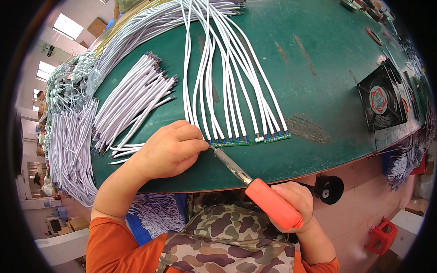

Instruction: The person solders wires onto LED circuit boards using a soldering iron, trims wires with scissors, and positions more LED strips across the table to solder their wires.

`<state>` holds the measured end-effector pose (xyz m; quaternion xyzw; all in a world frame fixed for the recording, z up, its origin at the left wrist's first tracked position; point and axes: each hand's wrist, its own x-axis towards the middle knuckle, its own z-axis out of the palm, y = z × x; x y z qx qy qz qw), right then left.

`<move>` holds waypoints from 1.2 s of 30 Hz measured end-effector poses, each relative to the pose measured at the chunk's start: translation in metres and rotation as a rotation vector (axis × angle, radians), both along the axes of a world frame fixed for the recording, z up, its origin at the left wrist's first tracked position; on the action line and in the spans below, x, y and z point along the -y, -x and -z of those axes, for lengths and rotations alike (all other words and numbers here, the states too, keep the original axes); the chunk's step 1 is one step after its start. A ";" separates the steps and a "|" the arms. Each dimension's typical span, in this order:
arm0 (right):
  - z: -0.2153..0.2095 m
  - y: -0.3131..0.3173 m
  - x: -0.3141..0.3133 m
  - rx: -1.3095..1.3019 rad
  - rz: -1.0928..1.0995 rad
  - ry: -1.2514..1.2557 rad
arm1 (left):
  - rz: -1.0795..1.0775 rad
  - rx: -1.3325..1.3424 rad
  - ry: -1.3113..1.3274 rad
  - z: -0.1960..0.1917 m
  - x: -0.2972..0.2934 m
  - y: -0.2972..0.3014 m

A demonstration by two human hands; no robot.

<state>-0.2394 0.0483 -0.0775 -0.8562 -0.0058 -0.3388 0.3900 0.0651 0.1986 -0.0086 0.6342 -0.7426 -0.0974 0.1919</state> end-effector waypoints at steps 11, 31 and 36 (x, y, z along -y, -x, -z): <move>0.002 0.004 -0.002 -0.005 0.073 -0.001 | 0.002 0.008 -0.007 -0.001 0.000 0.000; 0.006 0.011 -0.001 0.005 0.048 0.007 | -0.009 0.010 -0.002 -0.003 0.001 0.002; 0.005 0.007 -0.001 -0.001 0.028 -0.034 | -0.009 0.009 -0.001 -0.001 0.000 0.002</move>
